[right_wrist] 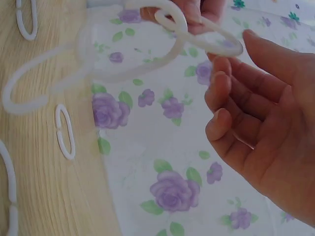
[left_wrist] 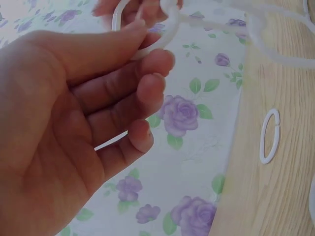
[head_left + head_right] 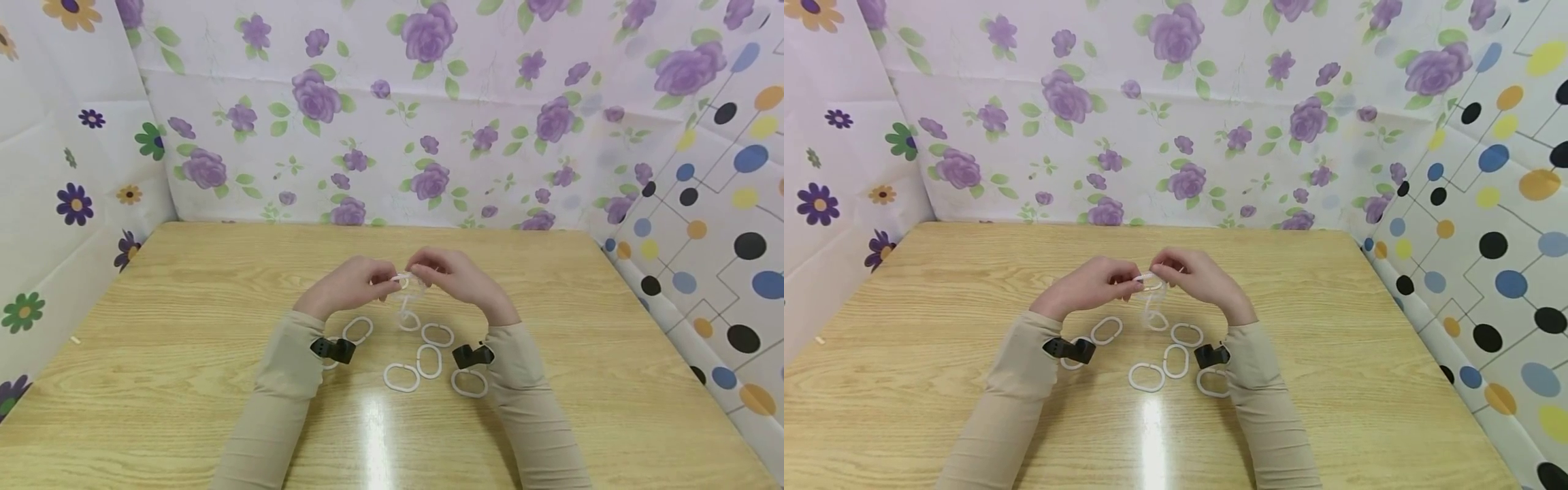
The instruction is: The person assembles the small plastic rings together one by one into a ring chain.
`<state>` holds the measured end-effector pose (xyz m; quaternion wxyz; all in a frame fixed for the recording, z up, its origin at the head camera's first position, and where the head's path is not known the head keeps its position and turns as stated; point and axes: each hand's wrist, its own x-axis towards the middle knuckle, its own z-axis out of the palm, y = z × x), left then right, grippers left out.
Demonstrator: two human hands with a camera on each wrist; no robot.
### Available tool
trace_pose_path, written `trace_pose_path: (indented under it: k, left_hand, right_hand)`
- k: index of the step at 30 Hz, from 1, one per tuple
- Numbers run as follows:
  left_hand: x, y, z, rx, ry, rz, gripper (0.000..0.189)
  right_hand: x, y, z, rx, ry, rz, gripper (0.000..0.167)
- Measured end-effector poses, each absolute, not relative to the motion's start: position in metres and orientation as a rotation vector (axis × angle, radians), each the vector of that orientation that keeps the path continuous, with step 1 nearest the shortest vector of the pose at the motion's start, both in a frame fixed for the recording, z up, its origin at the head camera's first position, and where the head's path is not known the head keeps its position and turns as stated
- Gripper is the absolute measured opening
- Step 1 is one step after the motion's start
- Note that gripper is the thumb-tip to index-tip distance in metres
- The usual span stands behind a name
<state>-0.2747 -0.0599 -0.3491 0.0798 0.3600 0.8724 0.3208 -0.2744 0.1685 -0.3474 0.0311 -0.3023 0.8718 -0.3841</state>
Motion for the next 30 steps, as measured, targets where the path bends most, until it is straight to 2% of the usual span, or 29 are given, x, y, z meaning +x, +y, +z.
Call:
trace_pose_path:
  k: [5,13,20,30]
  left_hand:
    - [-0.275,-0.059,-0.351,0.996,2.592,1.075,0.013]
    - [-0.275,-0.057,-0.353,0.937,2.604,1.205,0.012]
    - [-0.278,-0.053,-0.354,0.928,2.647,1.287,0.011]
    - [-0.274,-0.05,-0.352,0.914,2.693,1.448,0.013]
  right_hand:
    - [-0.28,0.185,-0.355,-0.853,2.681,-1.09,0.022]
    - [-0.288,0.201,-0.379,-0.734,2.593,-0.575,0.008]
    - [-0.291,0.201,-0.39,-0.569,2.452,-0.43,0.019]
    - [-0.293,0.205,-0.394,-0.718,2.447,-0.487,0.008]
